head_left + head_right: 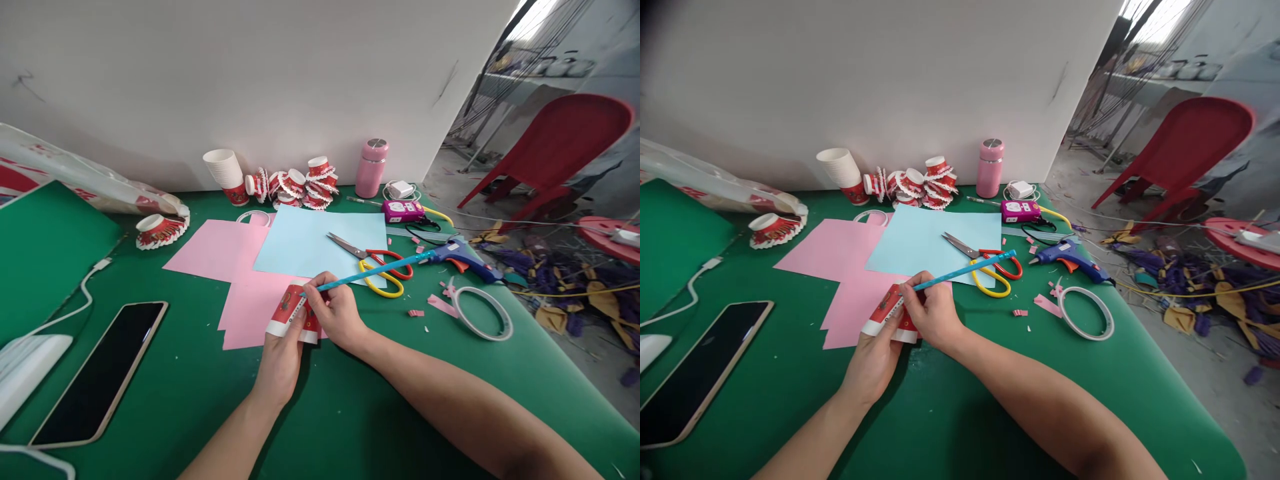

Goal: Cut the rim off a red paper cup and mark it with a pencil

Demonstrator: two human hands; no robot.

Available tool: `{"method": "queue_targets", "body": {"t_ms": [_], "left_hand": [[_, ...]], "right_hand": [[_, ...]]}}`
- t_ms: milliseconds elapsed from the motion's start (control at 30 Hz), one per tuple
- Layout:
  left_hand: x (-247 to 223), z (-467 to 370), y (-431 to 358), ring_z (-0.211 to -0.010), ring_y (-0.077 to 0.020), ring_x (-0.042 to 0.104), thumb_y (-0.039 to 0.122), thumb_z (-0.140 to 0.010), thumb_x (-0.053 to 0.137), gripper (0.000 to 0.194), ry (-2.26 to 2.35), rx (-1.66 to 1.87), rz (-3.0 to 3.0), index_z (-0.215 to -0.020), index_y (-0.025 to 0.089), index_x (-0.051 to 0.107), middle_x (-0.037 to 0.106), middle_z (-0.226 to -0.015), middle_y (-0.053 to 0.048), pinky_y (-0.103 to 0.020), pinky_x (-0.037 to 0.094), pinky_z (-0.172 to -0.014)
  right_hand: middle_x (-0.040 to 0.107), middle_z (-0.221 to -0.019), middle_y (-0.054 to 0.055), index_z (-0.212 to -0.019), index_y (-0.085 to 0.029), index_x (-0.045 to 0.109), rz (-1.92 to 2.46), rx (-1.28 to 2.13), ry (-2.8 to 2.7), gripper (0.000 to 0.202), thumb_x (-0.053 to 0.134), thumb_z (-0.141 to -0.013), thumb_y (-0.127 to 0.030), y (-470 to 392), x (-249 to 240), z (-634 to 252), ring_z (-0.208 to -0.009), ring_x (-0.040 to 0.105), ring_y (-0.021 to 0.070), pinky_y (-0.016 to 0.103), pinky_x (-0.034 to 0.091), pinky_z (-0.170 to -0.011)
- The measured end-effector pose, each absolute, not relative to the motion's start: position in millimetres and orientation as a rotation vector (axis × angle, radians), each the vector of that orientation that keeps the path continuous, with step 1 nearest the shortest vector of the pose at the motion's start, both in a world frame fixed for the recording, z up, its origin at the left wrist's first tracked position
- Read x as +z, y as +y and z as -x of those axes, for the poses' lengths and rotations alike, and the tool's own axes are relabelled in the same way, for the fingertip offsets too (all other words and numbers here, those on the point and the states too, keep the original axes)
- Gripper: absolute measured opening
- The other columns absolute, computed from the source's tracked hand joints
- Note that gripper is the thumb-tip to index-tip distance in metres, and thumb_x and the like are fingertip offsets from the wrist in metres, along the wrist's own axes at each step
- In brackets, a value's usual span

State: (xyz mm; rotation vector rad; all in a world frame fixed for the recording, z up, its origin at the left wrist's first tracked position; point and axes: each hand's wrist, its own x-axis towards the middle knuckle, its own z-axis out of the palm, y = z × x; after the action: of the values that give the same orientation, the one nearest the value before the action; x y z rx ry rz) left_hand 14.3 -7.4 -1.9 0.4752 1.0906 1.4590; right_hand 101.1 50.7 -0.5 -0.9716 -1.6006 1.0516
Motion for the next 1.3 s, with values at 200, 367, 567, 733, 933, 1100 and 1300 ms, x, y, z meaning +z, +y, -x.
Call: {"method": "queue_targets", "body": {"t_ms": [200,367,567,733,933,1100,1300], "left_hand": [[-3.3,-14.4,-7.6,-0.122,-0.0247,0.046,0.035,-0.075,0.064,0.038,1.098,1.461,-0.463,-0.111,0.028,0.06,0.061,-0.12,-0.002,-0.035,0.041,-0.096],[-2.3,-14.2,-7.8,-0.122,-0.0237,0.045,0.036,-0.074,0.065,0.034,1.096,1.462,-0.469,-0.107,0.028,0.062,0.063,-0.117,-0.001,-0.034,0.038,-0.098],[-0.1,-14.5,-7.9,-0.121,-0.0254,0.047,0.036,-0.071,0.067,0.038,1.121,1.471,-0.428,-0.108,0.027,0.062,0.064,-0.115,-0.003,-0.037,0.038,-0.098],[-0.3,-13.9,-8.4,-0.122,-0.0245,0.045,0.036,-0.072,0.066,0.041,1.118,1.455,-0.435,-0.111,0.028,0.06,0.063,-0.117,-0.002,-0.035,0.039,-0.097],[-1.7,-13.7,-8.1,-0.123,-0.0248,0.044,0.036,-0.072,0.066,0.041,1.116,1.457,-0.42,-0.112,0.028,0.06,0.064,-0.116,-0.002,-0.036,0.04,-0.097],[-0.4,-13.6,-8.3,-0.121,-0.0245,0.047,0.037,-0.072,0.066,0.043,1.105,1.449,-0.441,-0.114,0.028,0.059,0.063,-0.117,-0.002,-0.035,0.041,-0.097],[4.7,-14.2,-7.1,-0.12,-0.0254,0.046,0.037,-0.076,0.062,0.042,1.056,1.428,-0.515,-0.117,0.026,0.057,0.056,-0.127,-0.003,-0.035,0.04,-0.097]], "right_hand": [[0.045,-0.054,-0.004,-0.067,-0.019,0.048,0.99,1.024,-1.623,0.019,0.045,-0.082,-0.031,50.4,1.6,-102.1,-0.043,0.04,0.008,0.02,0.032,-0.041],[0.047,-0.057,-0.003,-0.067,-0.018,0.048,0.992,1.006,-1.63,0.019,0.045,-0.082,-0.03,50.4,1.0,-102.3,-0.044,0.041,0.0074,0.019,0.032,-0.041],[0.045,-0.054,-0.003,-0.066,-0.018,0.048,1.004,0.97,-1.643,0.019,0.045,-0.081,-0.03,50.6,0.1,-102.9,-0.043,0.039,0.0076,0.02,0.03,-0.041],[0.046,-0.056,-0.003,-0.066,-0.018,0.047,1.006,0.949,-1.651,0.019,0.045,-0.081,-0.029,50.6,-0.2,-103.4,-0.043,0.039,0.0074,0.02,0.03,-0.041],[0.044,-0.053,-0.004,-0.067,-0.019,0.047,1.017,0.972,-1.643,0.018,0.045,-0.082,-0.03,50.2,-0.2,-104.1,-0.043,0.04,0.0082,0.02,0.032,-0.042],[0.047,-0.055,-0.003,-0.067,-0.019,0.048,0.996,0.979,-1.629,0.019,0.046,-0.082,-0.03,50.1,0.7,-103.2,-0.044,0.041,0.0081,0.02,0.032,-0.041],[0.048,-0.055,-0.002,-0.067,-0.019,0.05,0.971,1.005,-1.609,0.02,0.046,-0.082,-0.032,50.3,0.6,-100.3,-0.045,0.043,0.0089,0.02,0.034,-0.042]]}}
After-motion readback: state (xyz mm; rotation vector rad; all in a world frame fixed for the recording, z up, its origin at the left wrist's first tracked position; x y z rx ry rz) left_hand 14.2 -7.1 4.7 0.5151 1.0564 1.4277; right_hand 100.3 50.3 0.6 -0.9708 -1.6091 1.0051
